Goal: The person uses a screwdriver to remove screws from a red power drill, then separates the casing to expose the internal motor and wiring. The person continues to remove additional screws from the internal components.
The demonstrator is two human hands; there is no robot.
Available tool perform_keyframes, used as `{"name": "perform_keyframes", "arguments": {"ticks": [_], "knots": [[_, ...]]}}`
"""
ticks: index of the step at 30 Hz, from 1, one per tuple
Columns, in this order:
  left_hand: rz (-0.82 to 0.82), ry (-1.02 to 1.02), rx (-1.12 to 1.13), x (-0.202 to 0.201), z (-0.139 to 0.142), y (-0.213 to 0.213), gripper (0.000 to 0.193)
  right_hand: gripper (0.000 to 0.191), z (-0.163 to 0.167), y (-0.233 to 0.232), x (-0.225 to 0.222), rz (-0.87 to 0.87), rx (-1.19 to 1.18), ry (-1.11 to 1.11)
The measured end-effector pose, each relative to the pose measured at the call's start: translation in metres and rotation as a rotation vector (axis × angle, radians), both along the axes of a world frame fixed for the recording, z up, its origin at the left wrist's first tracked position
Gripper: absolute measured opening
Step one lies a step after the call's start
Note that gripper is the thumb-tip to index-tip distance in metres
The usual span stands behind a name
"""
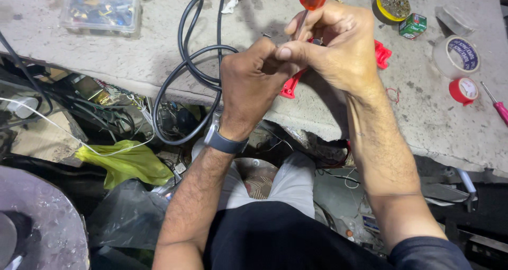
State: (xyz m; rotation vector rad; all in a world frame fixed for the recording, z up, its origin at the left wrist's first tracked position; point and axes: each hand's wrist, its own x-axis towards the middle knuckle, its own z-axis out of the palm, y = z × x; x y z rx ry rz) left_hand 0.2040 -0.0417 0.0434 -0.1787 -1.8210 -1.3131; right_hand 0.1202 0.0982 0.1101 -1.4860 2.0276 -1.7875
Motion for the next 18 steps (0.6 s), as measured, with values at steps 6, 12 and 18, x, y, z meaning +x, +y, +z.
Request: {"name": "perform_keyframes", "arguments": {"ticks": [6,12,18], "knots": [[-0.147,-0.228,-0.092,0.009,0.006,-0.009,0.026,0.019,-0.008,0.018,-0.006,0.032,-0.012,-0.23],[-0.077,-0.235,-0.231,0.021,-0.004,-0.007,0.015,0.018,-0.015,0.018,-0.003,0.02,-0.014,-0.143],[-0.168,-0.274,-0.138,0.018,-0.003,-0.008,0.015,0.019,-0.014,0.019,-0.002,-0.091,0.028,0.026]]}}
